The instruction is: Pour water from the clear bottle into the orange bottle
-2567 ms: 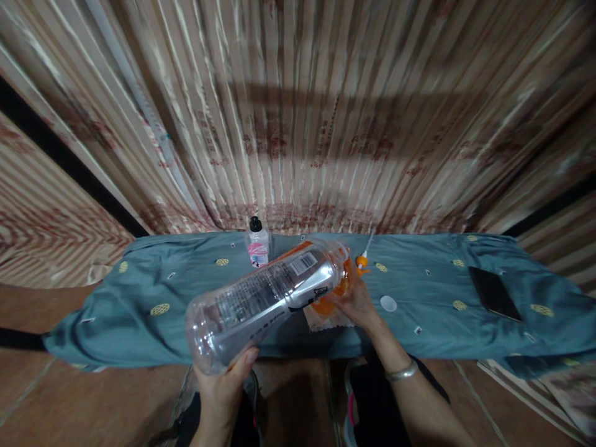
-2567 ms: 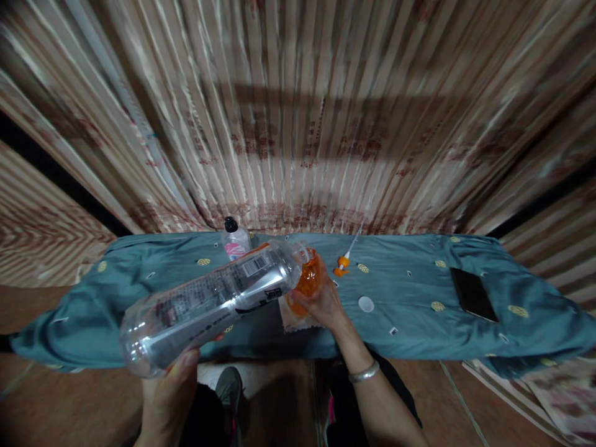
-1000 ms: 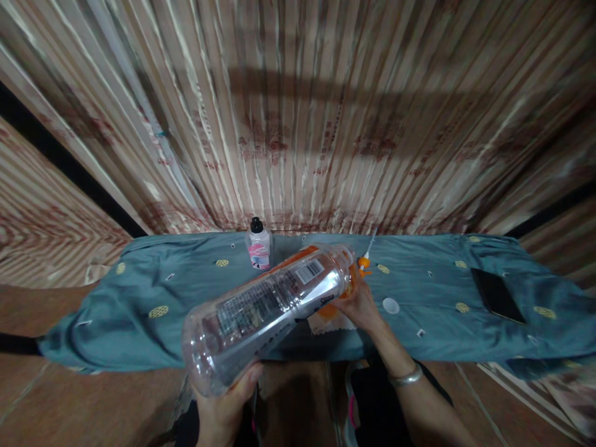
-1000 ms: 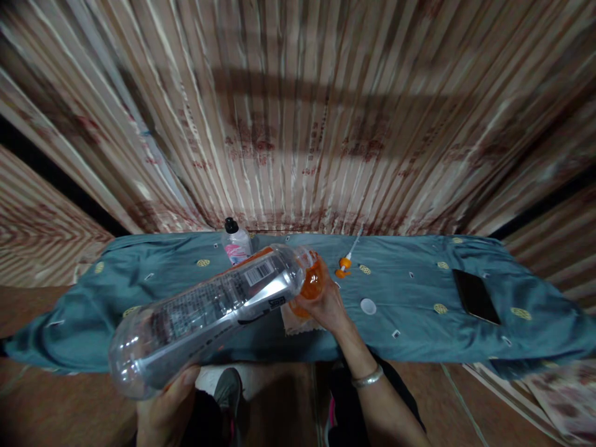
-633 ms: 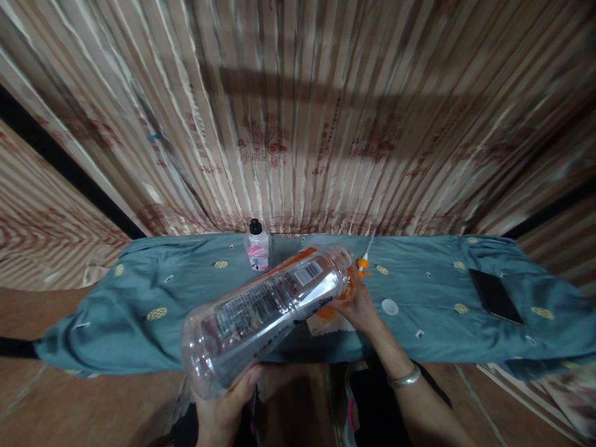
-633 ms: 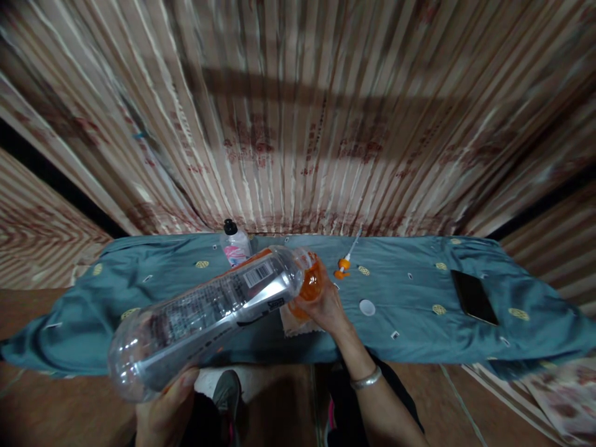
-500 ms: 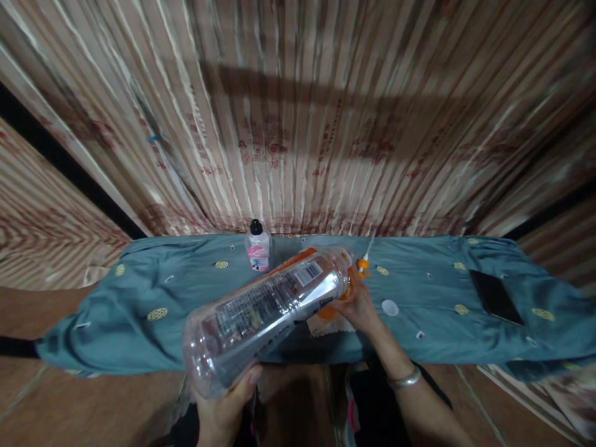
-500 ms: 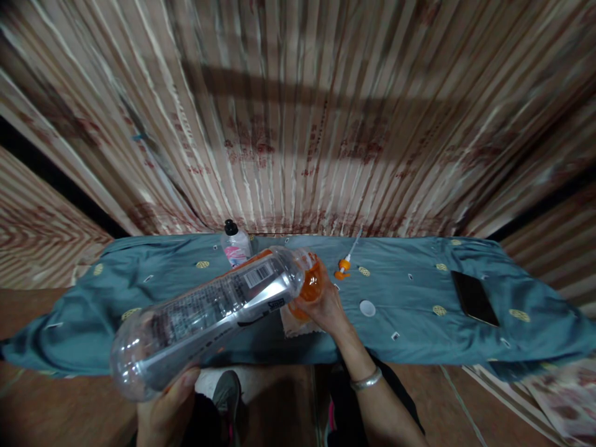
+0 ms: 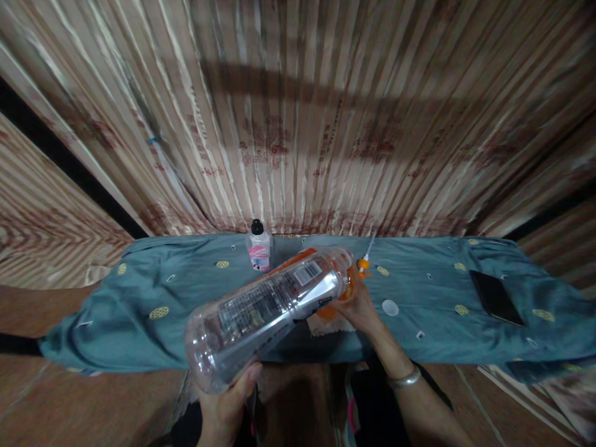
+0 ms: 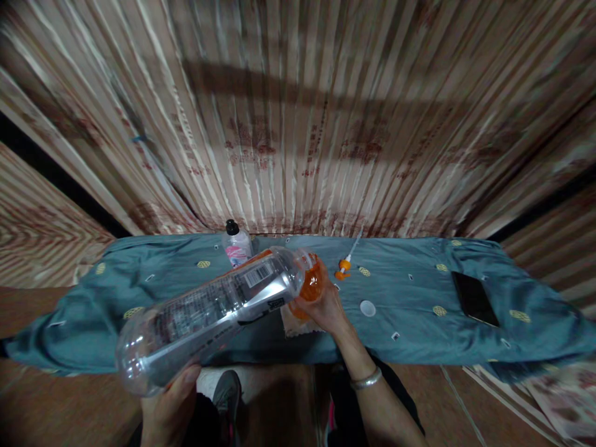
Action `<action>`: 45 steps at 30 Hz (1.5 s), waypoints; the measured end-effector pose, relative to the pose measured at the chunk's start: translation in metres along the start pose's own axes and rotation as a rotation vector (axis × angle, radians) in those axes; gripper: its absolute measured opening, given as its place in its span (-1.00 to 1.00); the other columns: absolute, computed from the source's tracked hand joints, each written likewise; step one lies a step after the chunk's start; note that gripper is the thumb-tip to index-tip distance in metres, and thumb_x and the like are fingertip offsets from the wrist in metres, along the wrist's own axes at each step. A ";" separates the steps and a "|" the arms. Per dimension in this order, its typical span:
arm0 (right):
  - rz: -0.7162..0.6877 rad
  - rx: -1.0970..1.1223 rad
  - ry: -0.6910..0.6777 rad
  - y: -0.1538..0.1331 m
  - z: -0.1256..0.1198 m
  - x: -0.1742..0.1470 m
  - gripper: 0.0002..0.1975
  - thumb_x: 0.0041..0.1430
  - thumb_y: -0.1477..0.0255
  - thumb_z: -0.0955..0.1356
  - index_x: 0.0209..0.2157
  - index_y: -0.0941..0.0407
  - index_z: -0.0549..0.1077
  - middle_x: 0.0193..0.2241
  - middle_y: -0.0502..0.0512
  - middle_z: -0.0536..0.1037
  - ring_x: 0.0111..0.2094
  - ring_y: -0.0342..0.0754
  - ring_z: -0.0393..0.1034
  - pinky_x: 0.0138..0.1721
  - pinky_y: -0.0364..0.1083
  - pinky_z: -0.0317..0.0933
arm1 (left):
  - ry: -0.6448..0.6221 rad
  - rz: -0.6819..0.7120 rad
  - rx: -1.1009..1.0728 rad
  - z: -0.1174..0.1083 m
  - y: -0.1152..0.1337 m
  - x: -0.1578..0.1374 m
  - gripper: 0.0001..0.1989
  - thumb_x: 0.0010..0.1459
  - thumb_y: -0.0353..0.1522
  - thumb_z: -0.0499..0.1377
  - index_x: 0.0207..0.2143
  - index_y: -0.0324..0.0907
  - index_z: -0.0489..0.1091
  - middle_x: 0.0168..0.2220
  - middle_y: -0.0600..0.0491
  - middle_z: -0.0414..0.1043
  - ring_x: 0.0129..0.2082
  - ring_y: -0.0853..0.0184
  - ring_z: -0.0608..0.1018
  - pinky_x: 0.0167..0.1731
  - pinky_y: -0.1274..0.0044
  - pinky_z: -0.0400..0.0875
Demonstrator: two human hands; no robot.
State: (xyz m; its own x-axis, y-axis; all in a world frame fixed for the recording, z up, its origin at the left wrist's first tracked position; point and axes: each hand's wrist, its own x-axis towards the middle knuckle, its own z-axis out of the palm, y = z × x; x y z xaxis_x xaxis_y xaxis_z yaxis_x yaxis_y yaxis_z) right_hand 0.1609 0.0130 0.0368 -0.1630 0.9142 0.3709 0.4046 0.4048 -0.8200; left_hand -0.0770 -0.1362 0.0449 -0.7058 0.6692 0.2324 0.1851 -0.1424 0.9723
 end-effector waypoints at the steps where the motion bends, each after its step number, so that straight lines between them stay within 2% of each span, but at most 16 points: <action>1: 0.003 0.001 0.003 0.000 0.000 0.000 -0.18 -0.11 0.34 0.51 0.21 0.07 0.22 0.06 0.24 0.52 0.10 0.23 0.44 0.14 0.26 0.31 | -0.057 -0.037 -0.046 -0.001 -0.003 0.000 -0.48 -0.39 -0.11 0.48 -0.36 -0.20 0.50 -0.62 0.08 0.45 -0.59 0.18 0.58 -0.48 0.38 0.58; 5: -0.003 0.005 0.006 -0.003 0.000 0.001 -0.14 -0.11 0.35 0.51 0.24 0.09 0.19 0.07 0.26 0.51 0.10 0.23 0.43 0.16 0.26 0.28 | -0.066 -0.083 -0.116 -0.002 -0.004 0.000 -0.37 -0.42 -0.18 0.50 -0.22 -0.22 0.50 -0.60 0.09 0.46 -0.58 0.17 0.59 -0.52 0.40 0.57; 7: -0.009 0.006 0.003 -0.004 0.000 0.001 -0.14 -0.10 0.34 0.51 0.25 0.08 0.19 0.09 0.25 0.50 0.11 0.23 0.42 0.17 0.26 0.28 | -0.018 -0.062 -0.114 0.000 0.001 -0.001 -0.37 -0.37 -0.18 0.49 -0.18 -0.22 0.49 -0.58 0.09 0.48 -0.60 0.21 0.57 -0.51 0.40 0.57; 10: -0.003 0.017 -0.005 -0.003 0.000 0.001 -0.12 -0.11 0.35 0.52 0.26 0.07 0.17 0.16 0.26 0.45 0.16 0.23 0.39 0.20 0.25 0.25 | -0.038 -0.073 -0.099 0.002 0.004 -0.003 -0.40 -0.39 -0.20 0.50 -0.23 -0.22 0.49 -0.59 0.08 0.48 -0.59 0.20 0.58 -0.54 0.44 0.56; 12: 0.004 0.021 -0.008 -0.002 0.000 0.001 -0.12 -0.11 0.36 0.52 0.26 0.08 0.18 0.20 0.26 0.41 0.19 0.23 0.36 0.22 0.24 0.22 | -0.011 -0.083 -0.134 0.001 0.001 -0.003 -0.37 -0.38 -0.21 0.50 -0.18 -0.21 0.49 -0.54 0.07 0.51 -0.53 0.20 0.61 -0.47 0.45 0.58; 15: 0.009 0.025 -0.007 -0.002 0.000 0.000 -0.15 -0.11 0.35 0.52 0.23 0.08 0.21 0.20 0.26 0.42 0.20 0.23 0.34 0.24 0.24 0.20 | -0.039 -0.095 -0.202 -0.002 -0.006 -0.003 -0.26 -0.35 -0.25 0.50 -0.03 -0.19 0.44 -0.48 0.07 0.53 -0.44 0.19 0.64 -0.38 0.43 0.59; 19: 0.028 0.035 0.001 -0.001 0.001 0.000 -0.15 -0.11 0.35 0.52 0.24 0.06 0.21 0.16 0.25 0.46 0.15 0.22 0.40 0.19 0.25 0.26 | -0.063 -0.083 -0.232 -0.003 -0.012 -0.001 -0.16 -0.36 -0.28 0.51 0.06 -0.19 0.39 -0.45 0.06 0.55 -0.40 0.14 0.65 -0.35 0.39 0.59; 25: 0.016 0.042 -0.003 -0.001 0.001 0.001 -0.11 -0.12 0.37 0.52 0.26 0.07 0.18 0.16 0.26 0.45 0.17 0.21 0.37 0.21 0.25 0.24 | -0.074 -0.105 -0.243 -0.003 -0.012 -0.003 -0.27 -0.27 -0.28 0.49 0.01 -0.21 0.41 -0.36 -0.01 0.58 -0.36 0.16 0.66 -0.33 0.41 0.59; 29: 0.013 0.044 -0.008 -0.001 0.001 0.001 -0.13 -0.11 0.34 0.52 0.25 0.04 0.19 0.19 0.23 0.42 0.21 0.19 0.33 0.25 0.25 0.18 | -0.060 -0.067 -0.213 -0.003 -0.011 -0.003 -0.25 -0.34 -0.30 0.51 -0.01 -0.20 0.42 -0.42 0.03 0.57 -0.40 0.16 0.65 -0.37 0.42 0.59; 35: 0.002 0.049 -0.023 0.002 0.000 0.001 -0.15 -0.10 0.32 0.52 0.23 0.04 0.19 0.21 0.24 0.40 0.22 0.21 0.33 0.25 0.27 0.18 | -0.097 -0.109 -0.204 -0.004 -0.011 -0.002 -0.37 -0.34 -0.24 0.49 -0.14 -0.21 0.49 -0.41 -0.03 0.59 -0.44 0.14 0.65 -0.41 0.39 0.60; 40: 0.015 0.057 -0.028 0.002 0.001 0.001 -0.16 -0.11 0.35 0.54 0.21 0.04 0.22 0.21 0.25 0.40 0.23 0.20 0.31 0.25 0.26 0.18 | -0.072 -0.069 -0.169 -0.002 -0.007 -0.002 -0.37 -0.29 -0.19 0.47 -0.10 -0.17 0.47 -0.50 0.07 0.53 -0.50 0.20 0.62 -0.39 0.39 0.60; 45: 0.010 0.068 -0.018 0.003 0.001 0.001 -0.21 -0.12 0.37 0.53 0.17 0.04 0.26 0.16 0.21 0.46 0.17 0.16 0.39 0.21 0.20 0.25 | -0.109 -0.087 -0.127 -0.003 -0.008 -0.003 -0.49 -0.33 -0.18 0.48 -0.29 -0.20 0.50 -0.56 0.06 0.50 -0.56 0.19 0.59 -0.47 0.38 0.59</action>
State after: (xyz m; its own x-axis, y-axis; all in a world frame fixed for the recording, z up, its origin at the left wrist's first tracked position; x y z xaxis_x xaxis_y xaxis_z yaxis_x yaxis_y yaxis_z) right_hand 0.1609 0.0149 0.0335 -0.1754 0.9182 0.3552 0.3439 0.3952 -0.8518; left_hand -0.0787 -0.1389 0.0363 -0.6361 0.7569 0.1499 0.0341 -0.1666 0.9854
